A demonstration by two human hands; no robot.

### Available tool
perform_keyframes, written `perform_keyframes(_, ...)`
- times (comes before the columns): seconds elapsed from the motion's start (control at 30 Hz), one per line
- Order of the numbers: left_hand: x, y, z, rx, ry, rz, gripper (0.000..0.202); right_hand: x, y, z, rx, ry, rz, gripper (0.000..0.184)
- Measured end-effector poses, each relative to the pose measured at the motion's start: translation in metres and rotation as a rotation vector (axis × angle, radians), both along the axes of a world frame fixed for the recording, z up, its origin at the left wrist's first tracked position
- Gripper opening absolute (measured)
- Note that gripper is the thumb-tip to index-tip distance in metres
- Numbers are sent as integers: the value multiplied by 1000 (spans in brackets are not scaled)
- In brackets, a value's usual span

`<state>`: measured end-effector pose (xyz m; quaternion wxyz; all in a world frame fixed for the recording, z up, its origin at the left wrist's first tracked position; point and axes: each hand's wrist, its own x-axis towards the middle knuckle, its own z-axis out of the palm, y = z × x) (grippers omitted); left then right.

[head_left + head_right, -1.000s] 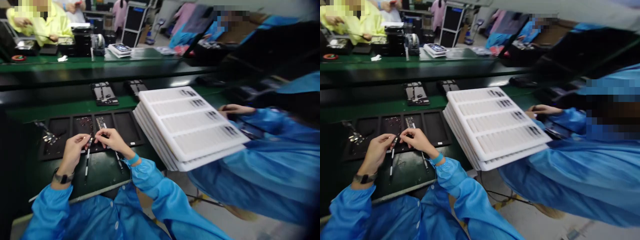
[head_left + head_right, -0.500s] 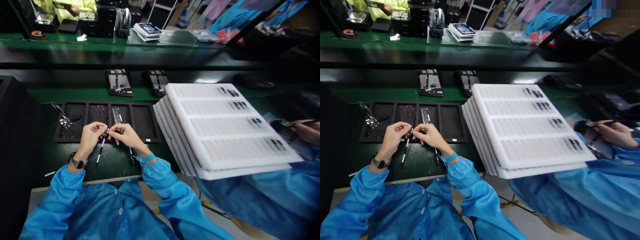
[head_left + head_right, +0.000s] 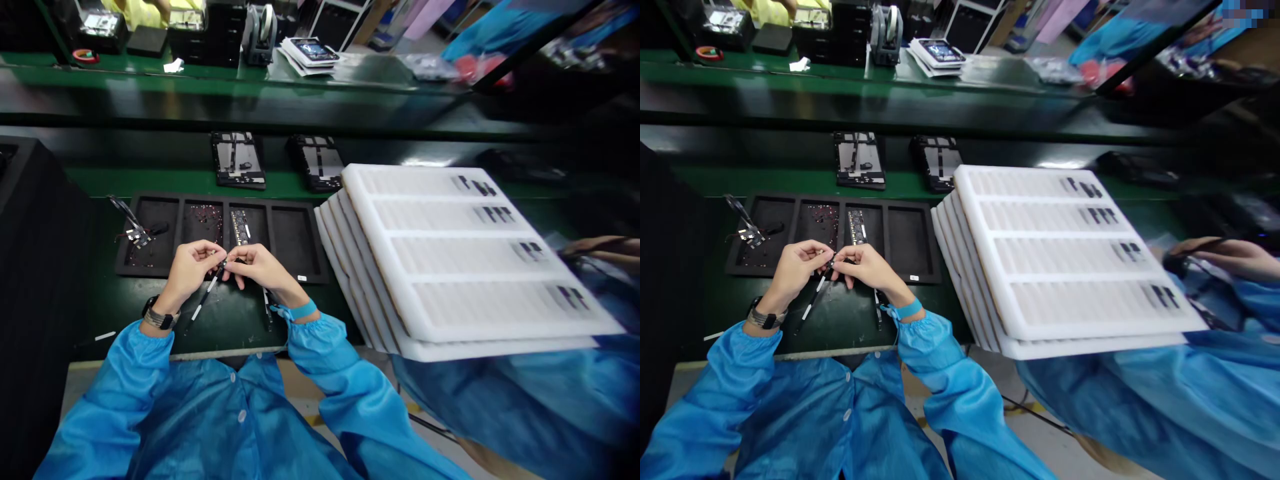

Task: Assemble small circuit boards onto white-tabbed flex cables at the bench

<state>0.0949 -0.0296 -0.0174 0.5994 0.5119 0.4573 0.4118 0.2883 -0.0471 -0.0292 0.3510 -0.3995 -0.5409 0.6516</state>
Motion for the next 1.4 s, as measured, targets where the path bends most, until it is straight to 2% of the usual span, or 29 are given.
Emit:
perform_keyframes(0.13,-4,1,-1,21,1,40,35,0,-1,2,-14,17,2,39)
perform_keyframes(0.3,-3,1,-3,7,9,13,39,-1,-1,-1,-15,20,-9,40)
perform_keyframes(0.47,0,0,-5,15,3,22,35,-2,-1,-5,-16,16,-24,42)
perform_keyframes(0.7,-1,-1,-5,45,3,26,28,-3,-2,1,-60,33,-23,45)
perform_keyframes(0.93,0,-1,-3,-41,-68,5,37,-3,-2,1,-69,77,-4,43)
perform_keyframes(1.4,2,-5,-5,-86,-82,-20,43,-4,-3,-5,-30,60,-36,46)
